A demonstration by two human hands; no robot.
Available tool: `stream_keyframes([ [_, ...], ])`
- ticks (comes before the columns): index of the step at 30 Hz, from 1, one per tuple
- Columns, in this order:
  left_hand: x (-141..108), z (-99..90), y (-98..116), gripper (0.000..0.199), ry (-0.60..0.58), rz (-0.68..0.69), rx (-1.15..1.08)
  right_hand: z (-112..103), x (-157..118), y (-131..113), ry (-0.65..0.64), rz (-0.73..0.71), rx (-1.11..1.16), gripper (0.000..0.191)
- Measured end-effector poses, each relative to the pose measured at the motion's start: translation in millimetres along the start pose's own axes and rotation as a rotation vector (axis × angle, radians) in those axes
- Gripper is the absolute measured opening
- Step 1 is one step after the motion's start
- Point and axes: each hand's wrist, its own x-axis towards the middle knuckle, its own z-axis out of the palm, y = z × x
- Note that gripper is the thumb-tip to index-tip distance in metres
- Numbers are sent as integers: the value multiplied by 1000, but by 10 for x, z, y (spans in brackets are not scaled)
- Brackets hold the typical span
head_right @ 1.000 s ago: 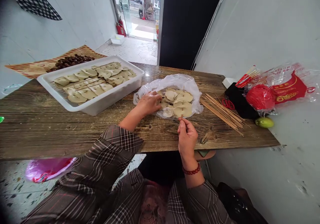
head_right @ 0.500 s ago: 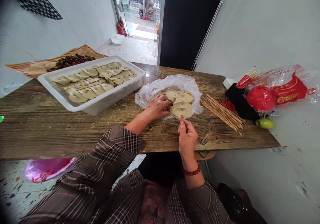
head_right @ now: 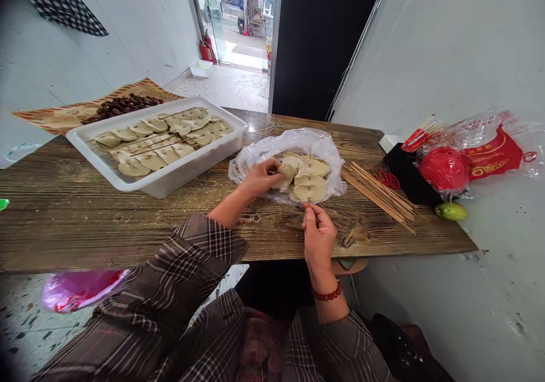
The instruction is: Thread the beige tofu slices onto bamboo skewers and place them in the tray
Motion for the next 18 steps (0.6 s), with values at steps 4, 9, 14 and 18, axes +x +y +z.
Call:
stream_keyframes([
  [4, 18, -119, 4, 13, 70, -108, -353, -5, 3, 14, 2, -8, -6, 32],
  [9, 55, -207, -10, 20, 100, -83, -307, 1, -7, -5, -5, 28, 58, 29],
  [14, 33, -278, -61, 39, 134, -107, 328, 13, -15, -26, -7, 33, 52, 28],
  [18, -21, -305, -30, 37, 107, -102, 680, 18, -17, -26, 3, 43, 63, 29],
])
